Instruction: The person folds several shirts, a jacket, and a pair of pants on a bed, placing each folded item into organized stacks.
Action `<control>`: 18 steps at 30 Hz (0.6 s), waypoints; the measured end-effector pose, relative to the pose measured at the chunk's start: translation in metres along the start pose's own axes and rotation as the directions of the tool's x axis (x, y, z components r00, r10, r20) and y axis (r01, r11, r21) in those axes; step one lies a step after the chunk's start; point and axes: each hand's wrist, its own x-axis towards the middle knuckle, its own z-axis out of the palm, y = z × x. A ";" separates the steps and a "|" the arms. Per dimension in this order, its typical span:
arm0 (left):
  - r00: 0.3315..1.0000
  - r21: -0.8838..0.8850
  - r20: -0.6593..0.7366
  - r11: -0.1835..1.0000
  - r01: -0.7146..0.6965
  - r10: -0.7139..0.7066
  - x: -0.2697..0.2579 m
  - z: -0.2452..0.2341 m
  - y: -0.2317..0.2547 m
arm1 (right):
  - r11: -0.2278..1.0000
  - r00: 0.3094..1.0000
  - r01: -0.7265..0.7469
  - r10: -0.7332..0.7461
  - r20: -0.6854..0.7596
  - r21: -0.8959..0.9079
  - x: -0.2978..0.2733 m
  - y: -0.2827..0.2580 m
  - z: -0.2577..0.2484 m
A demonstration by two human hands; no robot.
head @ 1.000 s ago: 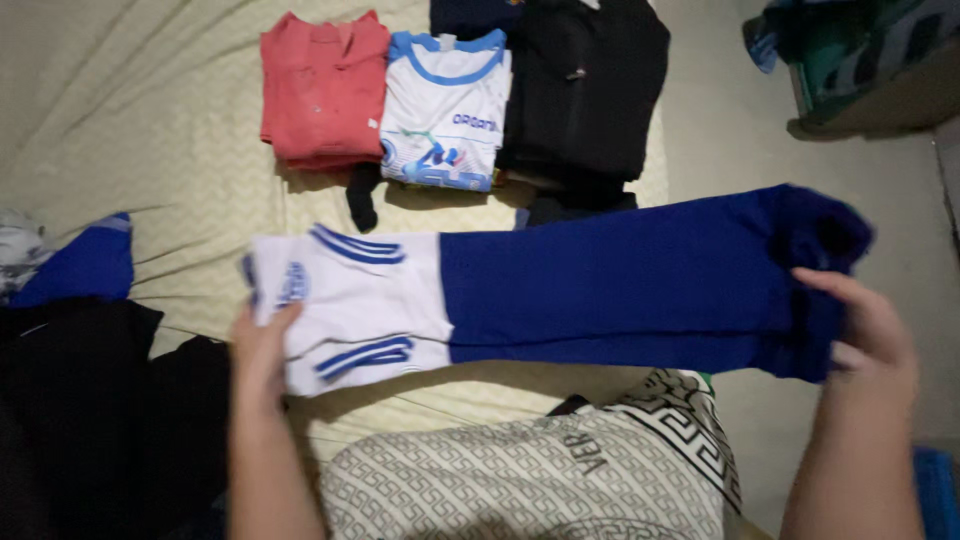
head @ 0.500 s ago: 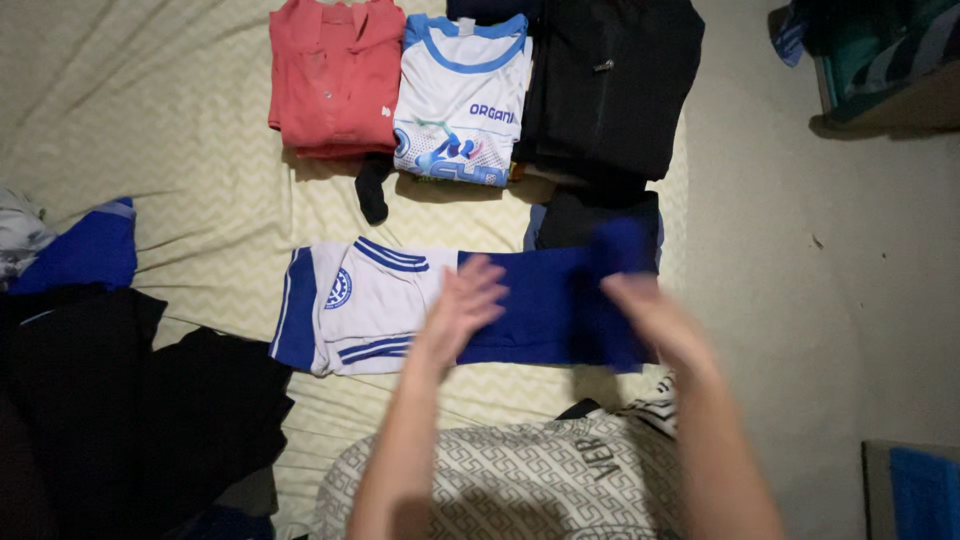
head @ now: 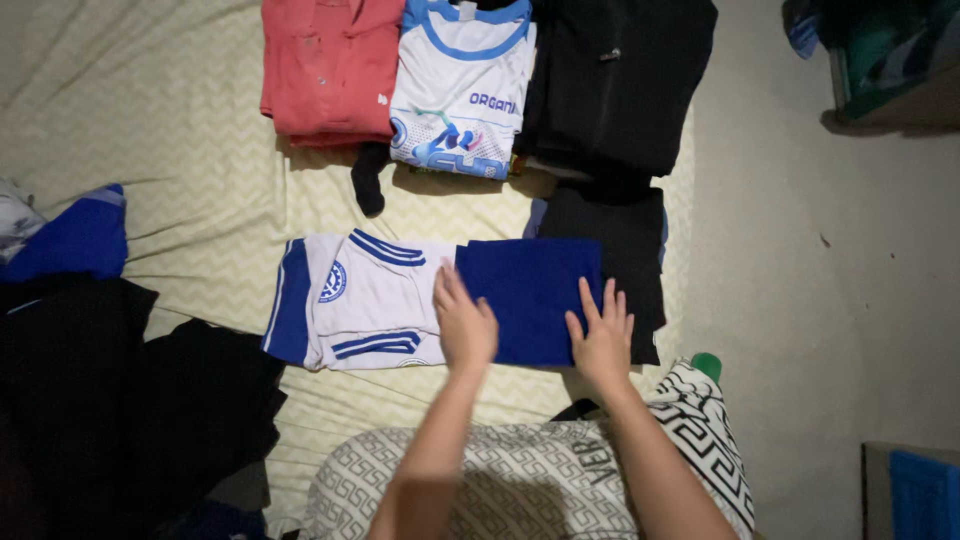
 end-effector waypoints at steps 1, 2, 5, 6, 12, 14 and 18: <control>0.986 0.281 -0.122 0.957 -0.075 0.113 -0.009 0.009 0.003 | 0.995 1.000 0.027 -0.026 0.014 -0.095 0.000 0.000 0.006; 0.985 0.282 -0.130 0.957 -0.073 0.114 -0.015 0.017 0.005 | 0.995 0.999 0.034 -0.033 0.013 -0.091 -0.001 0.001 0.009; 0.896 0.438 0.083 0.792 -0.425 0.435 -0.030 0.038 -0.005 | 1.000 0.989 0.018 -0.019 -0.146 -0.011 -0.009 0.012 0.015; 0.891 0.431 0.112 0.786 -0.442 0.439 -0.030 0.041 -0.012 | 0.982 0.981 -0.139 0.155 -0.119 0.130 -0.013 0.014 0.017; 0.932 0.251 0.296 0.924 -0.290 0.212 -0.010 0.040 -0.004 | 0.795 0.848 -0.524 0.518 0.108 0.304 0.001 0.020 0.011; 0.908 0.185 0.419 0.976 -0.114 0.026 -0.001 0.038 0.001 | 0.758 0.825 -0.563 0.539 0.171 0.328 -0.003 0.012 0.014; 0.836 -0.418 0.545 0.885 0.204 0.065 0.009 0.041 0.008 | 0.967 0.944 -0.196 0.231 -0.237 0.161 -0.010 0.017 0.032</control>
